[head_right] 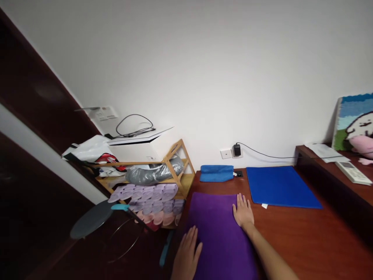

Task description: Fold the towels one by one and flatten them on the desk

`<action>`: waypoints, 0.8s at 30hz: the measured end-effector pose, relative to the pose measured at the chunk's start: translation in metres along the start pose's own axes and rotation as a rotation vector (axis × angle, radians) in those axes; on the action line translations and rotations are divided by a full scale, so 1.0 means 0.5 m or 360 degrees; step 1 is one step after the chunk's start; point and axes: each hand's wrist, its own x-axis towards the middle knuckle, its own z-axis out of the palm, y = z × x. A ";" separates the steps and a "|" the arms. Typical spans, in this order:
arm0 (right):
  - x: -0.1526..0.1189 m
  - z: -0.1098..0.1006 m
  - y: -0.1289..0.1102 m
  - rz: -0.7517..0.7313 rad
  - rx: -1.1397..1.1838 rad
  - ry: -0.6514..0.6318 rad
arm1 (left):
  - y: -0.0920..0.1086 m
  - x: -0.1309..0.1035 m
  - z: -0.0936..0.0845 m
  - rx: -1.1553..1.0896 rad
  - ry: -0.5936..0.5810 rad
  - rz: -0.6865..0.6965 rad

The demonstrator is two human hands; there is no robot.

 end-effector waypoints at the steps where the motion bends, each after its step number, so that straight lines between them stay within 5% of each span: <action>1: -0.001 -0.001 0.001 0.0004 -0.0009 0.0001 | 0.049 0.049 -0.004 -0.0052 -0.0039 0.0091; 5: -0.004 -0.009 0.004 -0.0036 -0.0047 -0.0011 | 0.237 0.252 0.030 -0.0192 -0.0215 0.0374; 8: -0.005 -0.009 0.007 -0.0092 -0.0049 -0.0032 | 0.285 0.339 0.079 -0.0215 -0.0335 0.0301; 11: -0.003 -0.006 0.008 -0.0049 0.0000 -0.0029 | 0.207 0.357 0.103 -0.0174 -0.0329 0.0181; 16: -0.001 0.005 0.015 -0.0051 -0.0008 -0.0008 | -0.062 0.325 0.069 0.0093 -0.0177 -0.0209; 18: -0.001 0.008 0.018 -0.0051 -0.0021 0.0001 | -0.135 0.312 0.048 0.0117 -0.0181 -0.0236; 21: 0.003 -0.001 0.012 -0.0038 0.0014 -0.0001 | -0.158 0.281 0.020 0.0103 -0.0096 -0.0198; 24: 0.003 -0.042 -0.005 -0.0024 0.0093 0.0014 | -0.119 0.201 -0.010 0.0042 0.0131 -0.0096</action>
